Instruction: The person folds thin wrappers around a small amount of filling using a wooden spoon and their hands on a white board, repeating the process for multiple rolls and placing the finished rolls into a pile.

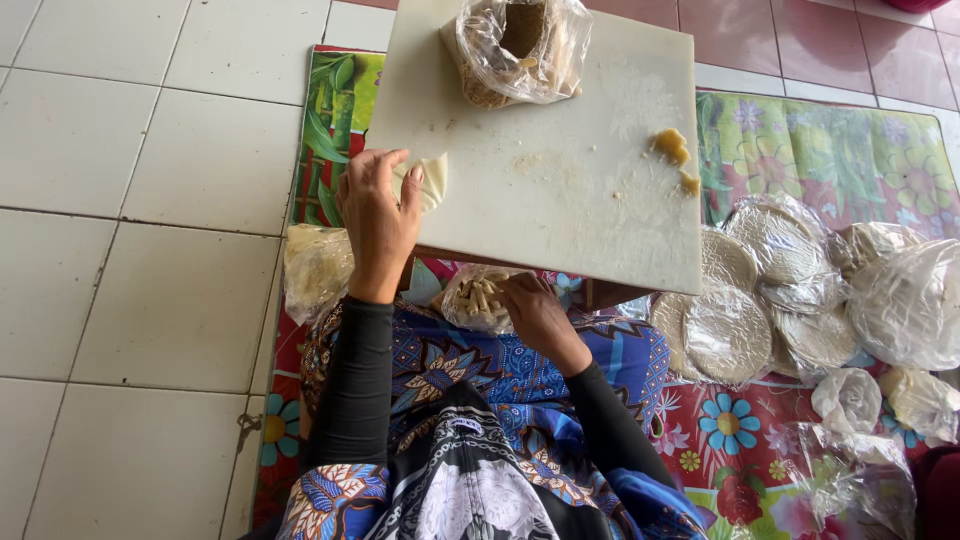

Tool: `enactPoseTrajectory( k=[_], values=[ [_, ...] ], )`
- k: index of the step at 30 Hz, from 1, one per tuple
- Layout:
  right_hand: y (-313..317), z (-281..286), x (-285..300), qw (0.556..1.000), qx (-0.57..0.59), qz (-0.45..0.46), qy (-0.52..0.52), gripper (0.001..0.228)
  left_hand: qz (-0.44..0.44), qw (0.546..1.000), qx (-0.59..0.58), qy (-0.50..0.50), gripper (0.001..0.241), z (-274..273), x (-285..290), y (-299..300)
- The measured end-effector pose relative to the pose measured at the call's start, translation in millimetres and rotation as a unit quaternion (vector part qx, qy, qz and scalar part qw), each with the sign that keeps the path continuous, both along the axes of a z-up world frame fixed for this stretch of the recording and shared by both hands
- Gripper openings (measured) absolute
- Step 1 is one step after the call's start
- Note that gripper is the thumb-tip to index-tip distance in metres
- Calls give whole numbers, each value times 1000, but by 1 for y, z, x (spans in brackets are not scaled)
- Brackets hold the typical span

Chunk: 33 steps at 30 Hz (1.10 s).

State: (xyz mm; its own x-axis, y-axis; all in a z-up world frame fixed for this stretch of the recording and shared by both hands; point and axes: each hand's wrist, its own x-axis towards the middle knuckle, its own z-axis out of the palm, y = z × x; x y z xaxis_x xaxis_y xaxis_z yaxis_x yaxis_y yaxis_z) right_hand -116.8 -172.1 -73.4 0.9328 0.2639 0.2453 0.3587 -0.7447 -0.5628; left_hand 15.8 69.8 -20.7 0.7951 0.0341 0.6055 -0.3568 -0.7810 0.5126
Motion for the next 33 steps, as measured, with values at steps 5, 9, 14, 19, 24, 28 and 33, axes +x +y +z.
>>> enactPoseTrajectory(
  k=[5,9,14,19,24,28,33],
  values=[
    [-14,-10,-1,998,45,-30,38,27,14,997,63,47,37,-15,11,8],
    [-31,15,-26,994,51,-60,79,26,10,997,54,58,34,-13,15,8],
    [-50,34,-60,990,98,-90,48,24,-33,996,-8,82,20,2,15,12],
    [-64,42,-77,987,95,-125,23,23,-53,993,-62,89,22,16,11,8],
    [-64,47,-76,989,70,-126,0,23,-105,980,-147,77,32,27,3,1],
    [-60,46,-75,990,91,-108,5,23,-131,980,-130,73,20,32,2,1],
    [-59,48,-77,991,88,-105,0,23,-166,972,-148,75,20,45,5,-7]
  ],
)
